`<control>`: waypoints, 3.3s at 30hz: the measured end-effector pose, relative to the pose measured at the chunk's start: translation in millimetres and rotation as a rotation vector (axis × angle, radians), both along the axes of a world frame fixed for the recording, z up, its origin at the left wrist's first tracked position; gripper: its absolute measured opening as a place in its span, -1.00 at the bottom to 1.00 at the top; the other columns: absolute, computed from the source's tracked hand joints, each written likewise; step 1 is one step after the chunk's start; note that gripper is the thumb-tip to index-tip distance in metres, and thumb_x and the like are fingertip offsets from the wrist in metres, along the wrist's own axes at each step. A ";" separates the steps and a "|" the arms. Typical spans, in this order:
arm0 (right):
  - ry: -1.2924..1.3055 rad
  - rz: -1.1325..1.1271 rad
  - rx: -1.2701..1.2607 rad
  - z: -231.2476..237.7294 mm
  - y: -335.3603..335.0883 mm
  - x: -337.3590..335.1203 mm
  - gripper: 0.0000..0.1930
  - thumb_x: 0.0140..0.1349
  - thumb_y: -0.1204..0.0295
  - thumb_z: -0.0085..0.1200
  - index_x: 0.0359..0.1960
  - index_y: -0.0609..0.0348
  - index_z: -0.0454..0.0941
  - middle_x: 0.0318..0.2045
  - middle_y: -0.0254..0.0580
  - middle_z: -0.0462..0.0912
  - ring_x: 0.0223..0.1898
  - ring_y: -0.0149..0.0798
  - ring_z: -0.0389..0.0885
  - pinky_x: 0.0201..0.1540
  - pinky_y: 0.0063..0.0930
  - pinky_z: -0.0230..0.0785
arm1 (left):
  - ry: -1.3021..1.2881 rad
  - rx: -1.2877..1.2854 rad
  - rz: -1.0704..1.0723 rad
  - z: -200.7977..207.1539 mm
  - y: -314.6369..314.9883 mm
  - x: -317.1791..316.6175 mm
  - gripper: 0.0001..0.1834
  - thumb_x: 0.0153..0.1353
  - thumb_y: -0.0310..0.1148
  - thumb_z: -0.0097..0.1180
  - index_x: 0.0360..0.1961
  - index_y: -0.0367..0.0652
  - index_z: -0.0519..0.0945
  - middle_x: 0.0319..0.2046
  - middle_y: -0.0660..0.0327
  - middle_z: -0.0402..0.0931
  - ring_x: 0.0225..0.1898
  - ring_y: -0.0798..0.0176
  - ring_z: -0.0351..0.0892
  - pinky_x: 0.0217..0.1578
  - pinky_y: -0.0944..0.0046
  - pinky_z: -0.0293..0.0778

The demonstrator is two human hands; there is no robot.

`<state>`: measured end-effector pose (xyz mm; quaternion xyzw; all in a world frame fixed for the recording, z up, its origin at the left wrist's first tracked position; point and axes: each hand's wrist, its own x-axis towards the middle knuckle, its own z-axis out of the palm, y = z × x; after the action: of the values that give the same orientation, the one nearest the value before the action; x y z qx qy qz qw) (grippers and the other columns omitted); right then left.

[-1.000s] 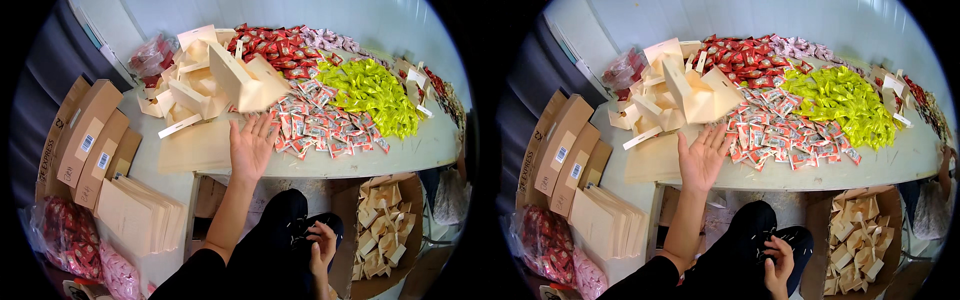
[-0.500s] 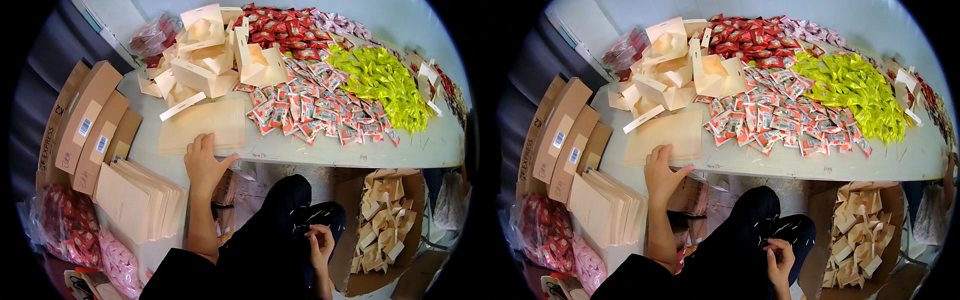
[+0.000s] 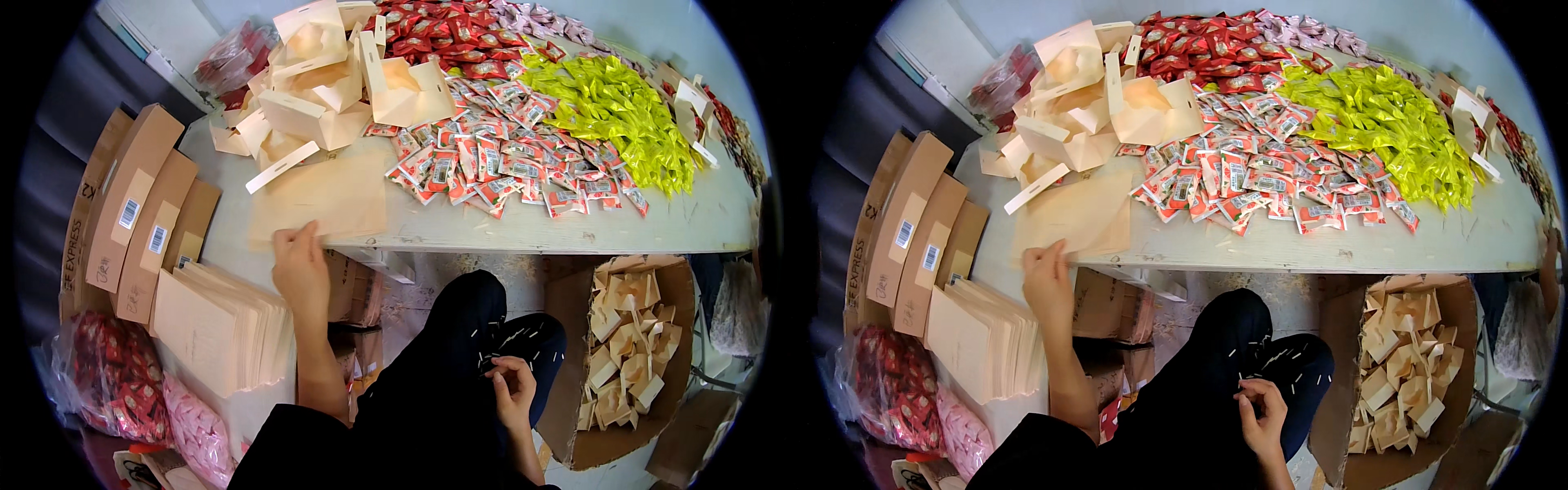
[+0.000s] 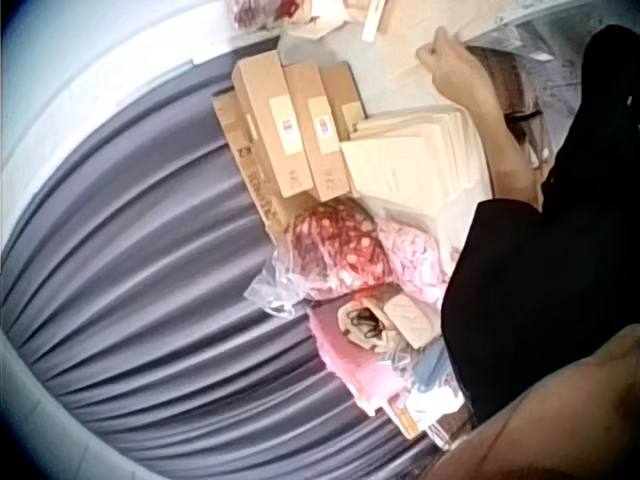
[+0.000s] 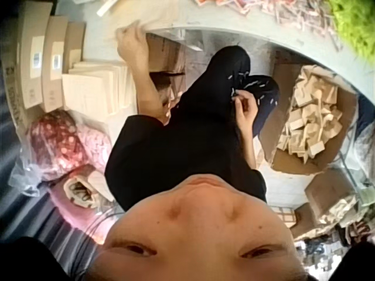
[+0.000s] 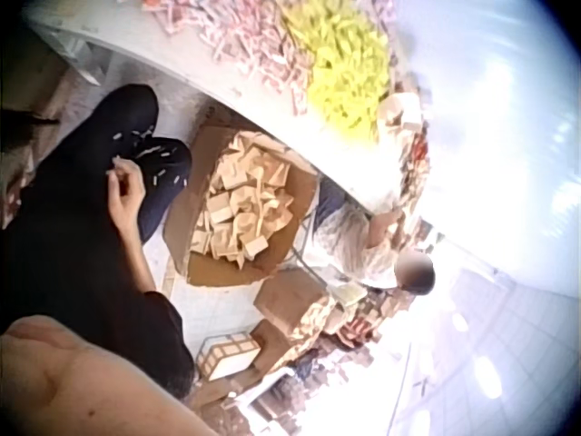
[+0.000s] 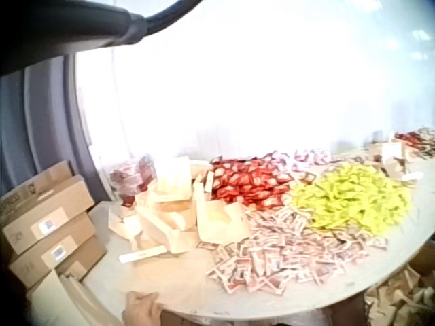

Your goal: The person assembles small cardboard boxes by hand, folding the flaps into place and filling them with small packets from a pile on the table.

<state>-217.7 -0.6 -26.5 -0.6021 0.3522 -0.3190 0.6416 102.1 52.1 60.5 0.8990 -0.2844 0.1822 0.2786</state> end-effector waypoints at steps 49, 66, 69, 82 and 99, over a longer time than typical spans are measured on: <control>-0.256 -0.513 -0.143 20.6 -146.0 69.6 -0.64 0.00 0.55 0.15 -0.22 0.18 0.22 -0.41 -0.34 0.33 -0.36 -0.51 0.37 -0.39 -0.68 0.29 | 1.192 -0.710 -0.978 -37.5 -117.8 -131.2 -0.58 0.04 -0.65 -0.10 -0.03 -0.18 0.24 -0.40 0.15 0.46 -0.26 0.20 0.52 -0.14 0.22 0.41; -0.143 -0.393 -0.555 23.9 -123.8 32.3 -0.65 -0.10 0.68 0.12 -0.23 0.20 0.36 -0.34 -0.17 0.32 -0.32 -0.27 0.33 -0.34 -0.55 0.25 | 0.199 -0.242 -0.833 -36.4 -103.7 -124.0 -0.83 -0.07 -0.46 0.20 -0.47 -0.14 0.42 -0.24 0.05 0.16 -0.28 0.13 0.23 -0.26 0.20 0.24; -0.272 -0.256 -0.609 52.1 -105.4 7.5 -0.68 -0.08 0.74 0.08 -0.28 0.15 0.37 -0.28 -0.18 0.31 -0.22 -0.23 0.32 -0.21 -0.52 0.21 | 0.485 -0.541 -1.054 -38.9 -94.2 -134.1 -0.71 -0.04 -0.48 0.21 -0.30 -0.13 0.37 0.01 -0.02 0.13 -0.19 0.24 0.34 -0.23 0.31 0.35; -0.578 -0.167 -0.003 40.2 -36.9 0.0 -0.63 0.02 0.69 0.04 -0.09 0.34 0.32 -0.25 -0.14 0.49 -0.20 -0.28 0.49 -0.20 -0.48 0.34 | 1.529 -0.696 -1.033 -28.8 -69.7 -187.9 -0.44 0.05 -0.63 0.06 0.04 -0.24 0.09 -0.31 0.11 0.43 -0.41 0.37 0.48 -0.43 0.39 0.45; -0.481 -0.330 0.306 26.7 -42.7 15.1 -0.82 -0.01 0.72 -0.10 -0.31 0.42 0.43 -0.46 -0.08 0.55 -0.56 -0.38 0.52 -0.52 -0.62 0.40 | 1.232 -0.446 -1.190 -27.2 -64.0 -173.6 -0.84 0.03 -0.64 0.05 -0.31 -0.38 0.45 -0.48 0.19 0.50 -0.49 0.43 0.47 -0.51 0.50 0.38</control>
<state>-202.5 -43.3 0.2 -0.3410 0.3271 -0.4951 0.7291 -71.5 -12.0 33.3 0.4651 -0.4623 -0.4584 0.5998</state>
